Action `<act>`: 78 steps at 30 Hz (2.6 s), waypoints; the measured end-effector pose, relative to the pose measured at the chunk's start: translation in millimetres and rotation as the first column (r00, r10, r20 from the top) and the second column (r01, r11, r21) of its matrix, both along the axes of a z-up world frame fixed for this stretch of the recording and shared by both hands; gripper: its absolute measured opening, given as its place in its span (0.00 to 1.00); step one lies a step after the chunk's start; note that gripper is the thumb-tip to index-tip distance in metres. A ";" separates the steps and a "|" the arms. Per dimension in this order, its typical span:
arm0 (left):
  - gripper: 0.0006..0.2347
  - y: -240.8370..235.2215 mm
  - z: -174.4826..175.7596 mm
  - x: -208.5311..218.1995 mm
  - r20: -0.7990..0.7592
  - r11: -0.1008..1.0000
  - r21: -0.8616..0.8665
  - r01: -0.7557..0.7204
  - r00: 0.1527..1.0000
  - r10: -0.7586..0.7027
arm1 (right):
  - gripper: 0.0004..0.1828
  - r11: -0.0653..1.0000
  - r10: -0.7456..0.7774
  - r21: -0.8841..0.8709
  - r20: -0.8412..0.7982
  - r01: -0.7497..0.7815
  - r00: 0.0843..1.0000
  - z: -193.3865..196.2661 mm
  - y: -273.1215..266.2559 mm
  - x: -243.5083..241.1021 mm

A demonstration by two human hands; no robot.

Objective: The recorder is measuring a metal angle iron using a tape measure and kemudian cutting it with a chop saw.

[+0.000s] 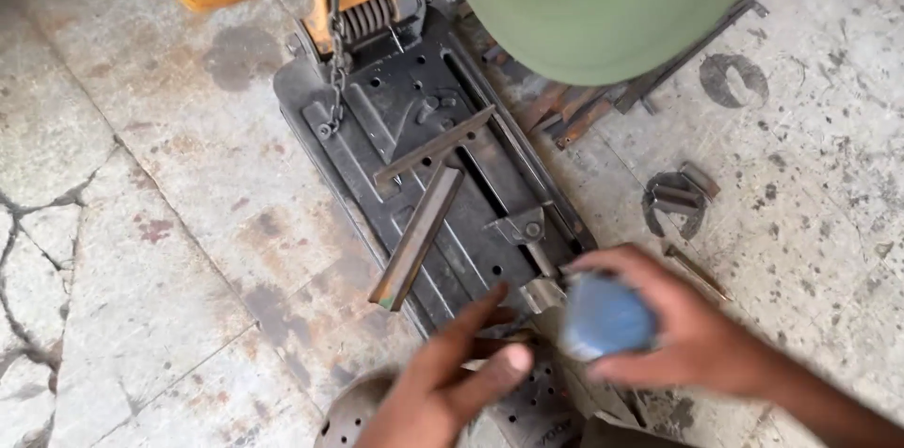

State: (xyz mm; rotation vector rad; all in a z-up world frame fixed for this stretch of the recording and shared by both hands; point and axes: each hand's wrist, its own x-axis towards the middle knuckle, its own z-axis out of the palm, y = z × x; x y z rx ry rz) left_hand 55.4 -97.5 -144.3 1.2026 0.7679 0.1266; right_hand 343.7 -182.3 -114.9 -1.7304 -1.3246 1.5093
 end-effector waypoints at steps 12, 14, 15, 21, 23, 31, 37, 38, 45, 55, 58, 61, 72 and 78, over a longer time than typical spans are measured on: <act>0.41 13.5 -10.9 -20.7 -0.192 0.947 0.241 -0.213 0.946 0.262 | 0.46 0.908 0.020 -0.378 -0.387 -0.178 0.922 -14.0 86.4 -102.0; 0.42 20.9 -0.2 -25.7 -0.198 0.939 0.293 -0.181 0.949 0.245 | 0.44 0.888 -0.014 -0.423 -0.416 -0.180 0.909 -17.2 100.0 -98.5; 0.40 25.3 13.5 -27.8 -0.285 0.963 0.242 -0.116 0.940 0.185 | 0.38 0.896 -0.083 -0.425 -0.445 -0.129 0.891 -20.8 106.2 -94.2; 0.17 -10.3 -102.6 -102.1 -0.630 0.857 0.394 0.332 0.776 -0.011 | 0.15 0.964 -0.224 -0.180 -0.148 0.196 0.963 -52.0 172.1 -57.0; 0.13 -30.3 -147.8 -134.1 -0.665 0.648 0.548 0.529 0.745 -0.046 | 0.13 0.966 -0.251 -0.093 -0.114 0.242 0.961 -77.3 184.8 -44.2; 0.18 2.0 -79.4 -103.0 -0.606 0.955 0.290 0.066 0.785 0.129 | 0.15 0.859 -0.064 0.457 0.543 -0.231 0.838 -87.8 179.8 -68.8; 0.24 15.1 -78.6 -98.3 -0.626 0.973 0.228 -0.022 0.763 0.163 | 0.26 0.900 0.089 0.264 0.669 -0.348 0.737 -90.9 174.4 -58.4; 0.24 13.4 -79.5 -99.0 -0.626 0.974 0.224 -0.024 0.763 0.163 | 0.26 0.900 0.093 0.260 0.669 -0.350 0.737 -90.0 173.9 -57.7; 0.25 5.3 -69.4 -99.2 -0.696 0.991 0.135 0.021 0.714 0.080 | 0.26 0.874 0.130 0.302 0.608 -0.380 0.783 -90.2 163.5 -50.5; 0.23 -0.8 -92.7 -107.3 -0.627 0.985 0.164 -0.050 0.766 0.144 | 0.09 0.732 -0.487 0.590 0.106 0.340 0.867 -117.9 2.0 68.3; 0.20 5.7 -89.4 -102.2 -0.727 0.997 0.047 -0.062 0.682 0.077 | 0.08 0.858 -0.459 0.426 0.382 0.289 0.802 -167.5 -56.9 124.9; 0.22 3.1 -105.1 -108.9 -0.711 0.997 0.038 -0.071 0.699 0.077 | 0.10 0.930 -0.351 0.307 0.581 0.201 0.735 -185.1 -84.2 130.6; 0.24 -4.2 -162.2 -114.5 -0.715 0.989 -0.027 -0.147 0.694 0.084 | 0.10 0.915 -0.404 0.285 0.606 0.287 0.685 -189.2 -88.9 125.7; 0.23 -10.1 -183.2 -126.4 -0.691 0.981 0.022 -0.190 0.707 0.153 | 0.10 0.907 -0.410 0.327 0.554 0.264 0.725 -194.9 -85.3 117.0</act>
